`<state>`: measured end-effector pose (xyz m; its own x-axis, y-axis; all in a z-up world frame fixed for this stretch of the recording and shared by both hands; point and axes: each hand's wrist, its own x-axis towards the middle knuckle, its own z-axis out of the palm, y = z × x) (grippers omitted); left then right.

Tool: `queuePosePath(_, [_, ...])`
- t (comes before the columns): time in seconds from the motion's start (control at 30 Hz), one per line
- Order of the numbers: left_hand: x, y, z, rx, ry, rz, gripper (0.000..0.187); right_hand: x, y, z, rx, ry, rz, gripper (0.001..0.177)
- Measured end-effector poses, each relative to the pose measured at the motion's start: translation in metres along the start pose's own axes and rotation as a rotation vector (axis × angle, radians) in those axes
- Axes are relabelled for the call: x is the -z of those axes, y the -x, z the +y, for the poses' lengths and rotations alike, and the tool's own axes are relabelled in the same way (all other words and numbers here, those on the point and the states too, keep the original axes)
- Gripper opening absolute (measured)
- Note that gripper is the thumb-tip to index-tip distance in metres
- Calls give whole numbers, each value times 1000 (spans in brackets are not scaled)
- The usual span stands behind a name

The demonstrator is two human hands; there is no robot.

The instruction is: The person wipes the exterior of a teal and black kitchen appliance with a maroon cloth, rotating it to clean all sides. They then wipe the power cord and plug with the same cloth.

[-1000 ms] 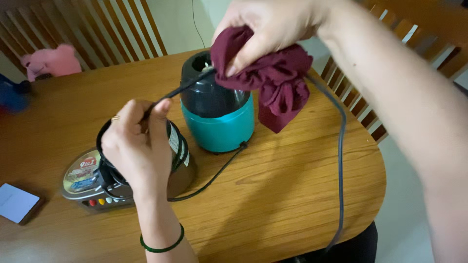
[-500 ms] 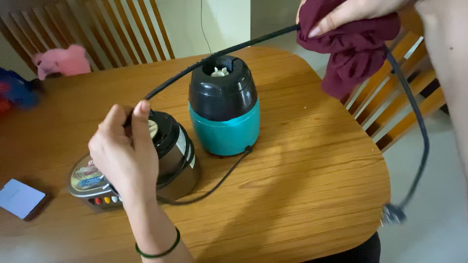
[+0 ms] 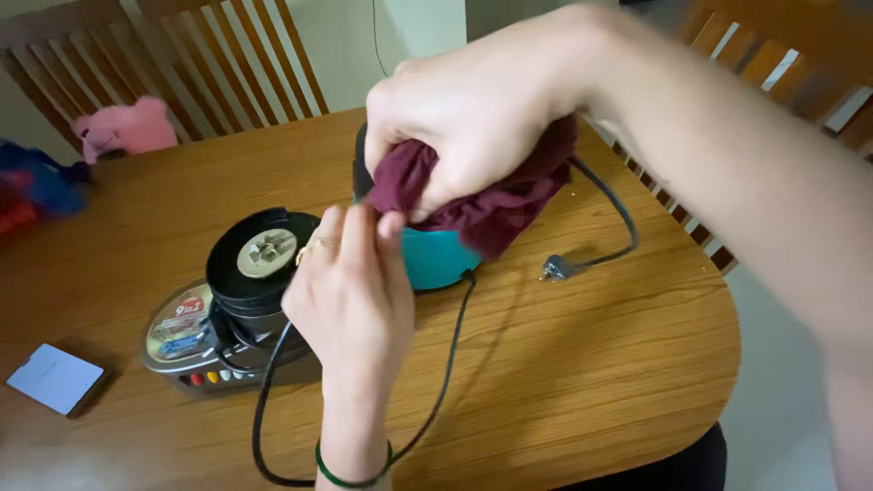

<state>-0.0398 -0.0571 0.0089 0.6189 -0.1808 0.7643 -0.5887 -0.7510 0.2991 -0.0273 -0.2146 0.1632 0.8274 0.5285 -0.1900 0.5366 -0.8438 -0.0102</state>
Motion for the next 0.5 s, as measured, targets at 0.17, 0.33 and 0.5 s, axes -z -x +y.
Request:
queuePosePath(0.17, [3,-10,-33,9,420,14,30,-14,-28,37,371,-413,-13,26])
queuePosePath(0.33, [3,-15,-41,176,570,-98,35,-22,-28,61,304,-580,-15,20])
queuePosePath(0.5, [13,-11,-54,165,662,-82,38,-26,-29,58,270,-557,47,24])
